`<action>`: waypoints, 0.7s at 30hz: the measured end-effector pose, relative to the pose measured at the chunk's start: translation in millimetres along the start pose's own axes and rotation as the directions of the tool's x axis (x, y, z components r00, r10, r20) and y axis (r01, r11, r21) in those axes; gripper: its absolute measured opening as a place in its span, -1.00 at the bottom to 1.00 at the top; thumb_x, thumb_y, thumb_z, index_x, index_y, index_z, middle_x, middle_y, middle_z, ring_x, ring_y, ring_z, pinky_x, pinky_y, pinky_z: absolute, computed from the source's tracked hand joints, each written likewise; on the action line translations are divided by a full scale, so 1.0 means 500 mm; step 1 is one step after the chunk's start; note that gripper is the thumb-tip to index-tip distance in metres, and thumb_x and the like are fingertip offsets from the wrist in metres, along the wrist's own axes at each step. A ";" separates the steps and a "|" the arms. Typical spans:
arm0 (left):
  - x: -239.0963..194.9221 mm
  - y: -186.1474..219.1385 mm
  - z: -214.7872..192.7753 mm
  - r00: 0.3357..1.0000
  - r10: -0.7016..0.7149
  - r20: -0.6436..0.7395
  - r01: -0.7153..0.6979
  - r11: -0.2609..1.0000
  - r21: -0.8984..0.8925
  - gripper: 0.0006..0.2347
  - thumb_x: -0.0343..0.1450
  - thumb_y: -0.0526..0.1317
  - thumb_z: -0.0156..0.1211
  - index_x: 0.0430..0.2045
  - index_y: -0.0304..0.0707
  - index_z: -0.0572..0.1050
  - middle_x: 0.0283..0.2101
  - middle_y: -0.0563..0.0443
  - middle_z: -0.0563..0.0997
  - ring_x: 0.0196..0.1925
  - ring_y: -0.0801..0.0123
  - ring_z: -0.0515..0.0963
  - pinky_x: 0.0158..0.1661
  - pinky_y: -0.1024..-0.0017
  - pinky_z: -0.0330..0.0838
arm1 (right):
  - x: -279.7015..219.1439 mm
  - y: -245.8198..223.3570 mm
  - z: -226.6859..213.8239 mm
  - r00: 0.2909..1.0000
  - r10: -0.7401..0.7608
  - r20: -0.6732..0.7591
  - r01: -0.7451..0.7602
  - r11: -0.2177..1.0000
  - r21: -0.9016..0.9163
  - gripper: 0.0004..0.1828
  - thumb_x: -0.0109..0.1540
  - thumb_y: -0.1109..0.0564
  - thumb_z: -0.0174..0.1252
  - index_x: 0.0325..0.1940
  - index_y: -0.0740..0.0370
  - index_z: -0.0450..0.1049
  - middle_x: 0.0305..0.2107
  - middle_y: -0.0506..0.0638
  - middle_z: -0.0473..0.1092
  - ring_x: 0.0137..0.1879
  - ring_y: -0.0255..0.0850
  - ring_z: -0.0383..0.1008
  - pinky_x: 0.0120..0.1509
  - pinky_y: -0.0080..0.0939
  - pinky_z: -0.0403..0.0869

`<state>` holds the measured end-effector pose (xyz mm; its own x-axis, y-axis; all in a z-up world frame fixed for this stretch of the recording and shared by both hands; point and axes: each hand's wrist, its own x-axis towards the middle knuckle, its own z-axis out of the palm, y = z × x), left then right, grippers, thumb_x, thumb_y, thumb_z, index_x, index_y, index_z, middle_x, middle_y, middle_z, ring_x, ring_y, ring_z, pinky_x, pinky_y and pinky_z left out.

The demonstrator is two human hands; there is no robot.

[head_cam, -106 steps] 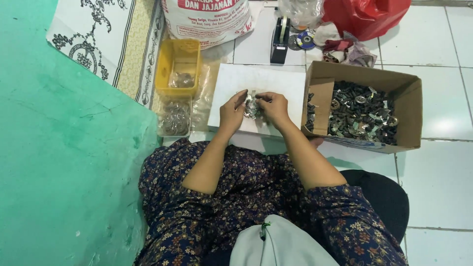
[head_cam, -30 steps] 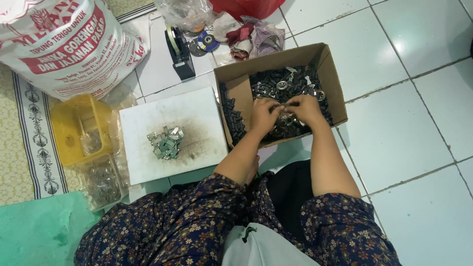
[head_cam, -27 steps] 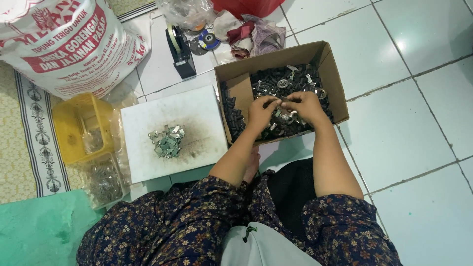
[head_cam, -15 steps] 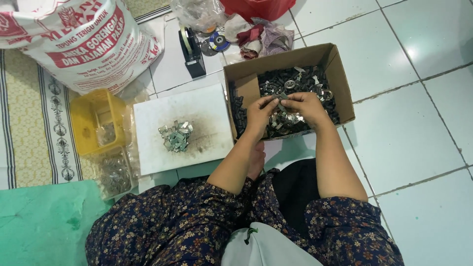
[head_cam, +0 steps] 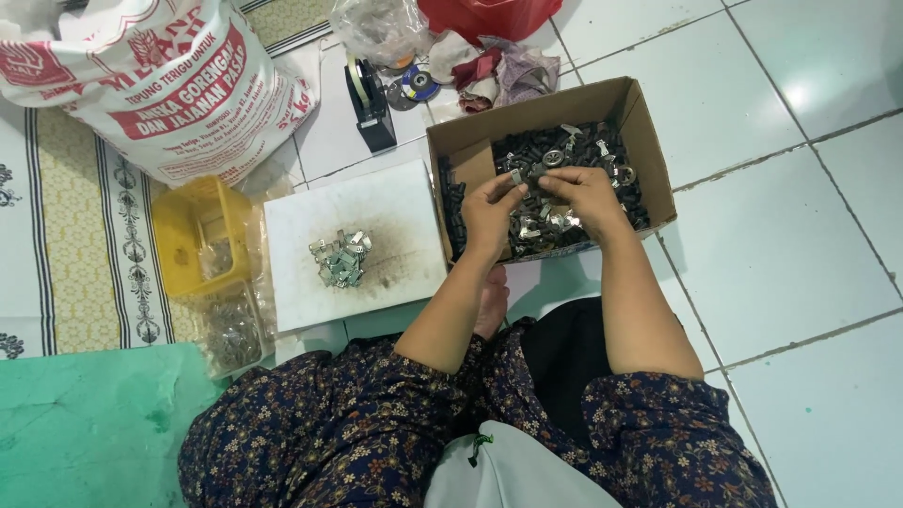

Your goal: Sorting and inspecting small metal hinges or components from a box and placing them on a board

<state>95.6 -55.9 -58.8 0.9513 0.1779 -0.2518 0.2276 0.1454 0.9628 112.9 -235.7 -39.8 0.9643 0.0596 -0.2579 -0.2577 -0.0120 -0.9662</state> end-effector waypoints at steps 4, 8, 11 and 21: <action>-0.003 -0.003 0.001 1.000 0.011 0.000 -0.011 0.999 -0.045 -0.67 0.40 -0.34 0.41 0.03 -0.52 0.54 -0.12 -0.42 0.64 -0.04 0.17 0.63 -0.12 0.30 0.66 | 0.003 0.013 0.007 0.998 -0.052 0.018 0.052 0.998 -0.020 -0.75 0.13 0.10 0.51 -0.15 0.18 0.68 -0.38 0.05 0.55 -0.21 -0.26 0.55 -0.20 -0.29 0.56; -0.012 0.009 0.000 1.000 -0.007 0.008 0.008 0.991 -0.132 -0.64 0.37 -0.36 0.45 0.02 -0.54 0.54 -0.13 -0.45 0.63 -0.06 0.10 0.65 -0.13 0.25 0.69 | 0.001 0.010 0.019 0.999 -0.047 -0.005 0.047 0.998 0.038 -0.73 0.06 0.15 0.55 -0.20 0.19 0.67 -0.44 0.05 0.52 -0.31 -0.28 0.54 -0.28 -0.33 0.58; -0.021 0.022 -0.001 1.000 -0.017 0.010 0.019 0.985 -0.170 -0.64 0.37 -0.36 0.44 0.02 -0.56 0.53 -0.12 -0.49 0.62 -0.05 0.05 0.65 -0.11 0.21 0.69 | -0.004 0.006 0.027 0.998 -0.064 -0.029 0.065 0.997 0.043 -0.73 0.04 0.22 0.55 -0.22 0.22 0.66 -0.45 0.06 0.49 -0.34 -0.27 0.55 -0.31 -0.35 0.61; -0.027 0.028 -0.009 1.000 -0.004 -0.022 0.001 0.989 -0.150 -0.66 0.38 -0.36 0.43 0.00 -0.56 0.55 -0.13 -0.52 0.62 -0.05 -0.05 0.66 -0.13 0.20 0.69 | 0.011 0.031 0.023 0.985 -0.175 0.001 0.175 0.984 0.018 -0.77 0.06 0.30 0.52 -0.25 0.29 0.62 -0.41 0.17 0.52 -0.29 -0.22 0.57 -0.32 -0.29 0.59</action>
<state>85.1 -52.0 -42.3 0.9455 0.1987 -0.2580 0.1948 0.2897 0.9371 113.4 -224.0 -56.0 0.9944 0.0622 -0.0849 -0.0861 0.0162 -0.9962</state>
